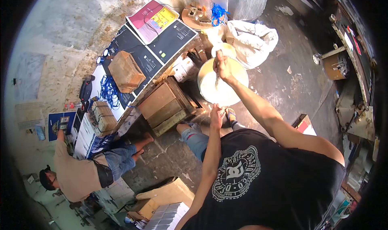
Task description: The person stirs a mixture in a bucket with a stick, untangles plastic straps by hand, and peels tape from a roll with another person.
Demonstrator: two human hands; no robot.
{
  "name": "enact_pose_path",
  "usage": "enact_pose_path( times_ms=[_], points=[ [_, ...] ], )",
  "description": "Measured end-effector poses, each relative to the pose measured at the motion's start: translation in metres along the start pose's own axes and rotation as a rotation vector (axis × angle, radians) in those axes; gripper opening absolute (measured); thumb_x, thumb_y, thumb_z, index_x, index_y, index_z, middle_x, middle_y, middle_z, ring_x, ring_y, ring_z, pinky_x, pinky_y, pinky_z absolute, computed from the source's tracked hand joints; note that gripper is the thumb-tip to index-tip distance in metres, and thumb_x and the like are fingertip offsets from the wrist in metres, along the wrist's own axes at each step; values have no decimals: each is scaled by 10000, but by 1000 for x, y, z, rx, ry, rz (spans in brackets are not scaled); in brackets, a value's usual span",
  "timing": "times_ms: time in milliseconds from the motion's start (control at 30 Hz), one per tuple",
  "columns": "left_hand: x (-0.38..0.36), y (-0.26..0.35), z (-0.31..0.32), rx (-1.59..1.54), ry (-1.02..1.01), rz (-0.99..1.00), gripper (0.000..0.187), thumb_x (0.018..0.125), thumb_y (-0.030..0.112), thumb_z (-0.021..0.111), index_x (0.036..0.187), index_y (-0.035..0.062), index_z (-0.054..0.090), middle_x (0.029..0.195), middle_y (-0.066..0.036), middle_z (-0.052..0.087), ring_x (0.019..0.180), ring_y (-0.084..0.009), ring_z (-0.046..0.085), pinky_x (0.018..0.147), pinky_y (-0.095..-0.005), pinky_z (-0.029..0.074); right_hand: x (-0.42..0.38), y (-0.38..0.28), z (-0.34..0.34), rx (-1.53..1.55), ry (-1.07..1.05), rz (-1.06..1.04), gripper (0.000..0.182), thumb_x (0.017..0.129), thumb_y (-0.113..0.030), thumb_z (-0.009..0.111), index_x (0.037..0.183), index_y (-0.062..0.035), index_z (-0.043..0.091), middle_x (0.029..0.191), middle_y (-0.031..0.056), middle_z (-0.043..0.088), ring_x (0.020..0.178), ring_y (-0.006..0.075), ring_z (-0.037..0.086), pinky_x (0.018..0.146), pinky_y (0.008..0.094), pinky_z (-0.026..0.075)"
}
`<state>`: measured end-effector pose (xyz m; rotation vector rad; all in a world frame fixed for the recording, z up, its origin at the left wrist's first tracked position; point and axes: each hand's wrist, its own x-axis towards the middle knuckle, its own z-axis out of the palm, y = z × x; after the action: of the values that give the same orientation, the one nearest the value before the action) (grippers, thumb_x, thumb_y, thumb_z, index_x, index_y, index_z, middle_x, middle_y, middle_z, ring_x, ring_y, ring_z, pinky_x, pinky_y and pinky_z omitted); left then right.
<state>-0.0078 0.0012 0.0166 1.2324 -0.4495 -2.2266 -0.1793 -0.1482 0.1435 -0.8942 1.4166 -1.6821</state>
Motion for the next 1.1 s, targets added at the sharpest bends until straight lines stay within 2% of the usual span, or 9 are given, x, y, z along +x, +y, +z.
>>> enact_pose_path(
  times_ms=[167, 267, 467, 667, 733, 833, 933, 1067, 1100],
  points=[
    [5, -8, -2, -68, 25, 9, 884, 750, 229, 502, 1486, 115, 25, 1554, -51, 60, 1403, -248, 145, 1102, -438, 126, -10, -17, 11, 58, -42, -204, 739, 865, -670, 389, 468, -48, 436, 416, 7, 405, 394, 101, 399, 390, 263, 288],
    [4, -2, 2, -46, 3, 20, 873, 761, 232, 490, 1485, 115, 16, 1554, -56, 60, 1403, -266, 146, 1102, -443, 132, -19, -33, 10, 82, -88, -220, 741, 863, -677, 383, 460, -56, 415, 416, 7, 402, 393, 96, 397, 386, 259, 283],
    [0, -5, 3, -82, 26, 25, 885, 763, 227, 472, 1480, 100, -31, 1551, -80, 59, 1400, -295, 162, 1098, -447, 156, -27, -124, 5, 105, -95, -241, 686, 870, -666, 373, 535, -69, 413, 441, 44, 435, 377, 104, 401, 344, 248, 275],
    [0, 3, 5, -64, 26, 18, 893, 756, 210, 488, 1479, 86, -22, 1551, -82, 63, 1399, -296, 167, 1099, -446, 154, -28, -108, 5, 128, -60, -165, 686, 853, -684, 373, 552, -69, 419, 431, 44, 437, 364, 105, 406, 342, 242, 284],
    [-3, 1, 5, -50, 28, 25, 889, 770, 221, 504, 1478, 80, -15, 1551, -82, 65, 1397, -296, 168, 1099, -446, 154, -28, -76, 14, 158, 8, -158, 699, 835, -713, 379, 554, -74, 402, 434, 40, 423, 359, 109, 391, 337, 249, 274],
    [-2, 3, 5, -65, 27, -7, 874, 804, 248, 520, 1475, 67, -11, 1549, -81, 75, 1394, -286, 177, 1098, -450, 153, -25, -12, 4, 130, -62, -279, 712, 844, -710, 369, 528, -72, 388, 465, 43, 420, 400, 123, 391, 382, 263, 290],
    [-5, 0, 3, -89, 24, 35, 831, 835, 278, 519, 1480, 99, 27, 1549, -48, 93, 1379, -266, 212, 1092, -442, 165, -23, -26, -7, 58, -142, -346, 706, 850, -688, 397, 509, -70, 363, 461, 41, 411, 415, 124, 395, 399, 263, 289],
    [1, 2, 4, 4, 22, -4, 826, 808, 224, 493, 1483, 116, 30, 1548, -36, 98, 1358, -242, 237, 1079, -415, 194, -38, -42, -11, 91, -187, -162, 664, 866, -631, 425, 502, -84, 331, 447, 50, 411, 399, 119, 376, 373, 261, 271],
    [-1, 6, 4, -2, -5, -7, 843, 796, 199, 477, 1480, 91, -3, 1549, -53, 89, 1362, -238, 227, 1079, -410, 196, -37, -63, -6, 32, -176, -292, 650, 878, -619, 413, 507, -94, 321, 445, 45, 413, 379, 113, 378, 351, 254, 272]
  ],
)
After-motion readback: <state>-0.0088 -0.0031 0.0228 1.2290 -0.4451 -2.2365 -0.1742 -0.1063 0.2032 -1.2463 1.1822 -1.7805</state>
